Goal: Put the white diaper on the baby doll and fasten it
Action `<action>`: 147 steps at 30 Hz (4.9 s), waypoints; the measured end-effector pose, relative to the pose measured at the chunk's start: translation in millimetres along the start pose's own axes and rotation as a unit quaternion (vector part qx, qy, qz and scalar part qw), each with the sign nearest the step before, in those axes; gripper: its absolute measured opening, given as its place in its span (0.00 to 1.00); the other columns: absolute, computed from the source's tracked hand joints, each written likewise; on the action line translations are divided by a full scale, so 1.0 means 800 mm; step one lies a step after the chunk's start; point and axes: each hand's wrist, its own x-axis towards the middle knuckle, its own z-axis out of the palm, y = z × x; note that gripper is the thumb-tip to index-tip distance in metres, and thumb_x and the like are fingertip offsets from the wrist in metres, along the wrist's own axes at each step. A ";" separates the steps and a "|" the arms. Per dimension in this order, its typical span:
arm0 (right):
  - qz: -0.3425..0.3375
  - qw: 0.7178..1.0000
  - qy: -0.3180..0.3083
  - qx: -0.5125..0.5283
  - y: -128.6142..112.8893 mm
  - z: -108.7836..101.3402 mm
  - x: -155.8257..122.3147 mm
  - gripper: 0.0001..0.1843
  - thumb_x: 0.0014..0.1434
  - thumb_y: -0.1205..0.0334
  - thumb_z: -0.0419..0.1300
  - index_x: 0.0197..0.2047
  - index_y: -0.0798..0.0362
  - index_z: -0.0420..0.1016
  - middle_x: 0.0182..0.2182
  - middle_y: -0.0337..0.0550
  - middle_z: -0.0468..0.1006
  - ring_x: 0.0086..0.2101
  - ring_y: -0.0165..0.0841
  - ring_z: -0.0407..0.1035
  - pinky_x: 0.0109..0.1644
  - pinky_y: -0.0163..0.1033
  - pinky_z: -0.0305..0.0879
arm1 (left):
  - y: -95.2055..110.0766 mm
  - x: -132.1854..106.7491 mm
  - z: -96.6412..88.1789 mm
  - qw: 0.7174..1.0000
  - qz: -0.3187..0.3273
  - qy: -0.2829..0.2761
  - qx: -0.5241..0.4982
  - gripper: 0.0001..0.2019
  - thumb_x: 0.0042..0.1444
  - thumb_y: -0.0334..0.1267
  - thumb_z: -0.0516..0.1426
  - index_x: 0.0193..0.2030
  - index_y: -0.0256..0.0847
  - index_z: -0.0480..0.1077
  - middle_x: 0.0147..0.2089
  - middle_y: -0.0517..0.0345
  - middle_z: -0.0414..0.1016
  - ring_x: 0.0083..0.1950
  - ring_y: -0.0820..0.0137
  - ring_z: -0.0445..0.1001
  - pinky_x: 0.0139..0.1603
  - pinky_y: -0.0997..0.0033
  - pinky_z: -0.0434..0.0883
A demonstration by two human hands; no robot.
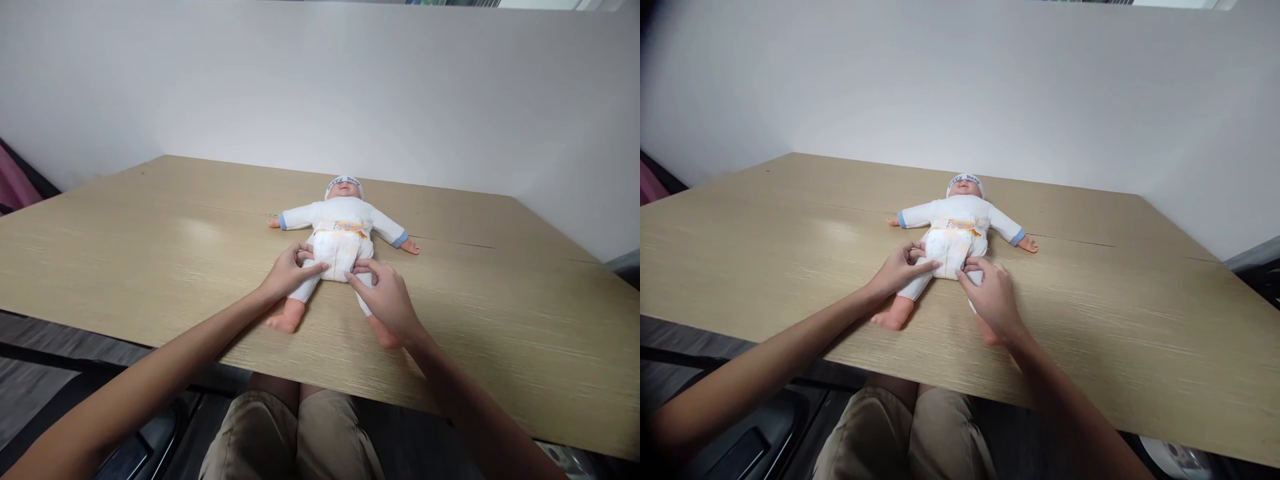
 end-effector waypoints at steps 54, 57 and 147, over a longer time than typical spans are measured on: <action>0.077 0.983 -0.020 0.164 0.003 0.008 0.015 0.22 0.63 0.37 0.68 0.43 0.48 0.81 0.43 0.45 0.86 0.42 0.43 0.76 0.49 0.46 0.71 | 0.019 0.005 0.002 0.980 -0.065 -0.118 -0.144 0.25 0.59 0.57 0.75 0.52 0.40 0.84 0.56 0.47 0.87 0.56 0.56 0.82 0.57 0.59 0.75; 0.087 0.979 -0.020 0.182 0.006 0.006 0.015 0.24 0.62 0.35 0.68 0.42 0.48 0.80 0.36 0.41 0.81 0.36 0.39 0.71 0.42 0.44 0.68 | 0.018 0.004 0.002 0.978 -0.075 -0.104 -0.162 0.25 0.58 0.58 0.75 0.51 0.40 0.83 0.55 0.47 0.87 0.54 0.56 0.82 0.56 0.60 0.76; 0.124 0.932 -0.201 0.274 0.098 0.059 -0.383 0.29 0.70 0.30 0.64 0.42 0.50 0.86 0.41 0.47 0.86 0.47 0.44 0.78 0.59 0.48 0.73 | -0.028 -0.410 0.069 0.924 0.192 -0.274 0.183 0.08 0.81 0.42 0.57 0.57 0.46 0.76 0.56 0.52 0.83 0.59 0.60 0.76 0.64 0.57 0.67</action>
